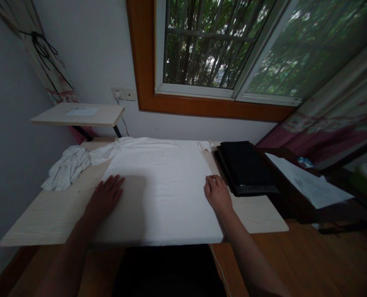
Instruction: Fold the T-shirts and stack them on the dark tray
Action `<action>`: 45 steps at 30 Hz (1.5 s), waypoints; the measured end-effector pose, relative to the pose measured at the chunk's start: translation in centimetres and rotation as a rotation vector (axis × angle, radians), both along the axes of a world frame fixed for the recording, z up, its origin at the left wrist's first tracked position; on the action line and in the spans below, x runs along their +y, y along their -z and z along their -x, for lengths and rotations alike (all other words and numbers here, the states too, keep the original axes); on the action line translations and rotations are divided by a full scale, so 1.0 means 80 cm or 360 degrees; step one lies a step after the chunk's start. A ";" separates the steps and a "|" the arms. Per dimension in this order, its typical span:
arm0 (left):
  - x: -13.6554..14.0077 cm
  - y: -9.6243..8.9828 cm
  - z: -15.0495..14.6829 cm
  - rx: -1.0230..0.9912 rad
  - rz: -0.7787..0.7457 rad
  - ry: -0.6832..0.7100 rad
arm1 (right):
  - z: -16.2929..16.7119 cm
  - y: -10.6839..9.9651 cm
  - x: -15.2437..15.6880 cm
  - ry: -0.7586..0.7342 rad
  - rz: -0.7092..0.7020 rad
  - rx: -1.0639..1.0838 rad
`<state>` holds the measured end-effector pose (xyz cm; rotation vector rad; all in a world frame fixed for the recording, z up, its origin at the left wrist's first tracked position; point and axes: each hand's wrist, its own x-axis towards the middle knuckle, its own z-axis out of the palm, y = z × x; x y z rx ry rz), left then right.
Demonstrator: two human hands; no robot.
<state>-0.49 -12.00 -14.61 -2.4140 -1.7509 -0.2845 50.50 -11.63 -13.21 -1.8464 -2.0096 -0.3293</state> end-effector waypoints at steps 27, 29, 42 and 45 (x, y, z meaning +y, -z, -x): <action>-0.002 -0.059 0.011 -0.0301 0.0358 -0.1068 | -0.002 -0.025 0.022 0.0548 0.0417 -0.0266; -0.006 -0.061 0.007 -0.0266 0.0390 -0.1075 | -0.002 -0.025 0.019 0.0544 0.0453 -0.0293; -0.059 -0.065 0.019 -0.0190 0.0560 -0.1141 | -0.012 -0.031 -0.026 0.0413 0.0581 -0.0369; -0.062 -0.065 0.023 -0.0215 0.0583 -0.1135 | -0.015 -0.034 -0.029 0.0407 0.0634 -0.0324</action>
